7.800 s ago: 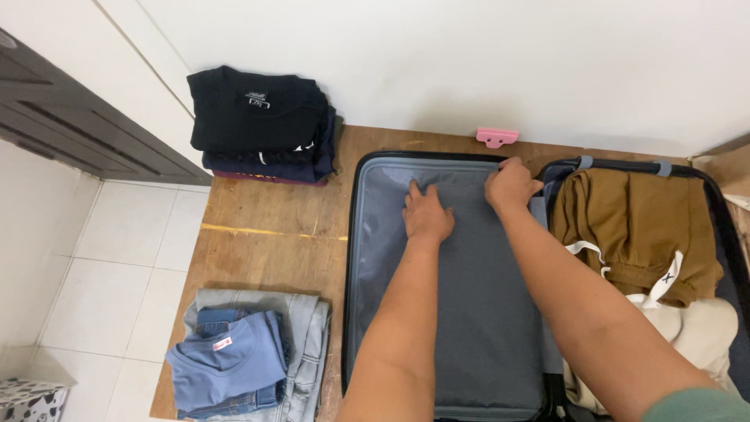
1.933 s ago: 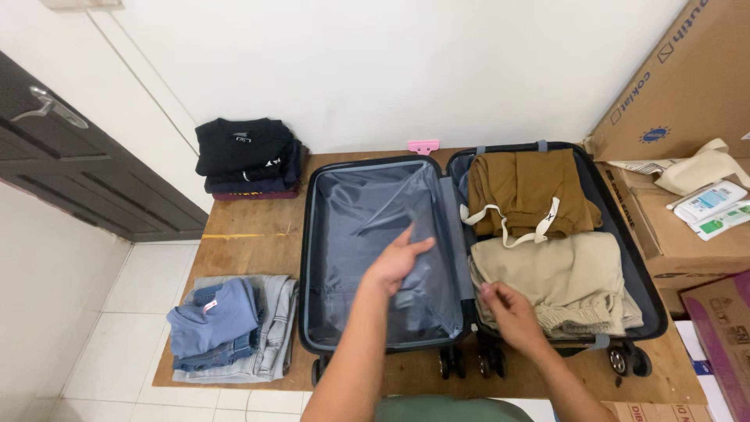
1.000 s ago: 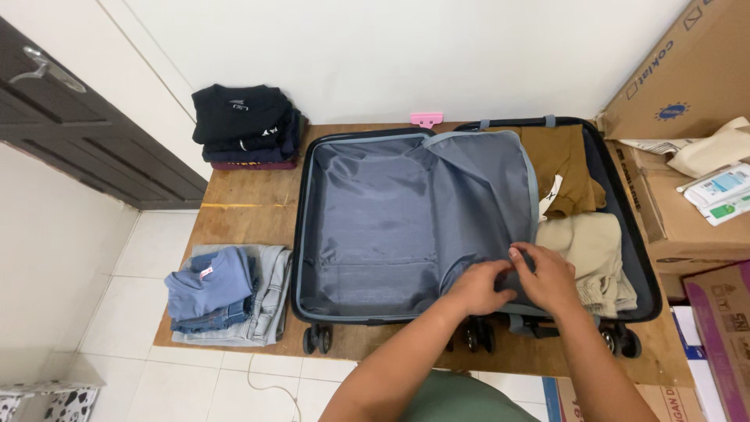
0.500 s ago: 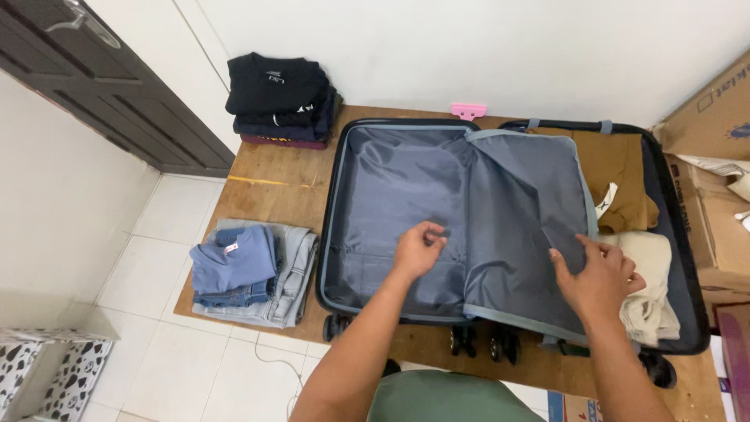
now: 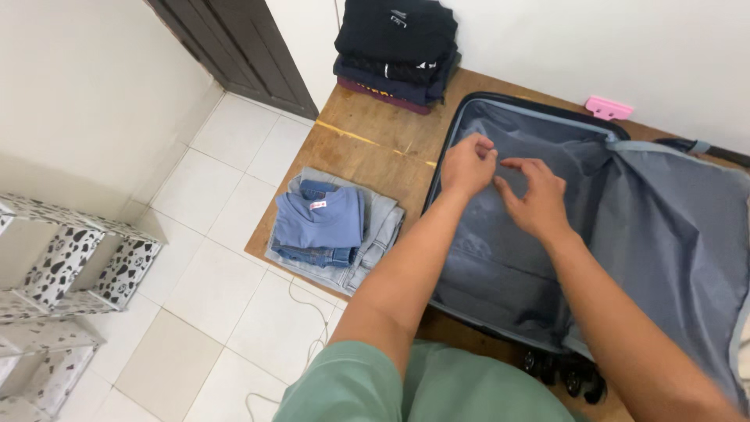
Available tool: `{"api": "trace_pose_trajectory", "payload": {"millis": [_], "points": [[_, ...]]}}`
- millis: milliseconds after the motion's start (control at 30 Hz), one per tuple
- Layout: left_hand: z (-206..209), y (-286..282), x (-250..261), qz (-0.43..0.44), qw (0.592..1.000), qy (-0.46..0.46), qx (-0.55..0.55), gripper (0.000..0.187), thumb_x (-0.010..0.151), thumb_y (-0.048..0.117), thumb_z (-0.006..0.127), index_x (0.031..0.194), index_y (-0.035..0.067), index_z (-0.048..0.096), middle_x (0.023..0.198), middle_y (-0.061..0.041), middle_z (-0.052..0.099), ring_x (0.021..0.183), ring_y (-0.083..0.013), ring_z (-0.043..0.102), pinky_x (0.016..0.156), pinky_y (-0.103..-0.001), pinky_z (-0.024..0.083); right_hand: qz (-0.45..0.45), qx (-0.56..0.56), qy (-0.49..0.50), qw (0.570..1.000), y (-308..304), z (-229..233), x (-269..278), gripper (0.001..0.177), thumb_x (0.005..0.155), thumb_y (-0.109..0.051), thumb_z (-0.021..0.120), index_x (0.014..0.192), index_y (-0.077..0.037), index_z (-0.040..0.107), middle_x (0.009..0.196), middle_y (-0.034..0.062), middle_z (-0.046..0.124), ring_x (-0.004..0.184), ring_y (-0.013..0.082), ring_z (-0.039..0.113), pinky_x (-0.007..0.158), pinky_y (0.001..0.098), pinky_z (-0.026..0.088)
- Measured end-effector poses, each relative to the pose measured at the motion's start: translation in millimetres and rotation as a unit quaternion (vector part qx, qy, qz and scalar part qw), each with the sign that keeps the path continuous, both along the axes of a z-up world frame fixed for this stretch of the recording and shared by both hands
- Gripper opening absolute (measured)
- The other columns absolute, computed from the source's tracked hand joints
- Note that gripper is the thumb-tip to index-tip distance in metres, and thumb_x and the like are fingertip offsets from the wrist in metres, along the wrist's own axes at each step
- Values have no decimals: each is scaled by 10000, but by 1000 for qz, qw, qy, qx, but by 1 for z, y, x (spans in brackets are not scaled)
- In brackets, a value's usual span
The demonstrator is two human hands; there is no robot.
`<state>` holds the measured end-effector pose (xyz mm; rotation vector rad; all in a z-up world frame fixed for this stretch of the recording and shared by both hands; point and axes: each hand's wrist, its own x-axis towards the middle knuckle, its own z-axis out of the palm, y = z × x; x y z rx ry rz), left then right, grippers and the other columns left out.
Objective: The person packs folded clothes into a suitcase placed on a wooden table. They place several shirts and pants into both compartments, secure the contents with internal straps, close and lock the suitcase, then move it to the floor.
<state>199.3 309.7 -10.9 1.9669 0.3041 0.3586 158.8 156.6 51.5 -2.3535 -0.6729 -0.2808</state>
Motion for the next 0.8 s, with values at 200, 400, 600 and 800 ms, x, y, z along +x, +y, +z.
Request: {"api": "trace_pose_trajectory", "payload": {"millis": [200, 400, 600, 800], "points": [[-18, 67, 29, 56, 998, 24, 6, 153, 849, 210, 722, 986, 144, 730, 878, -71, 778, 872, -273, 751, 765, -404, 575, 77, 37, 93, 992, 72, -9, 53, 439, 836, -189, 797, 1233, -59, 664, 1176, 138, 678, 982, 275, 707, 751, 390, 555], [-34, 120, 51, 92, 996, 0, -16, 103, 871, 163, 711, 956, 106, 723, 840, -96, 743, 820, -281, 736, 740, -399, 569, 110, 45, 145, 982, 132, -31, 96, 381, 856, -166, 754, 1204, -48, 650, 1117, 120, 705, 877, 224, 735, 770, 343, 563], [-29, 170, 85, 130, 988, 9, -83, 128, 880, 229, 731, 916, 106, 731, 823, -78, 756, 801, -248, 744, 742, -377, 567, 105, 135, 203, 964, 186, -32, 150, 440, 876, -209, 726, 1268, -54, 601, 1076, 91, 712, 852, 183, 698, 739, 326, 558], [-53, 216, 141, 163, 977, 38, -135, 229, 864, 305, 766, 953, 95, 740, 856, -93, 773, 812, -243, 745, 758, -376, 570, -127, 129, 174, 968, 230, -50, 214, 658, 942, -494, 709, 1324, 16, 543, 1015, 113, 730, 861, 194, 679, 768, 342, 533]]}}
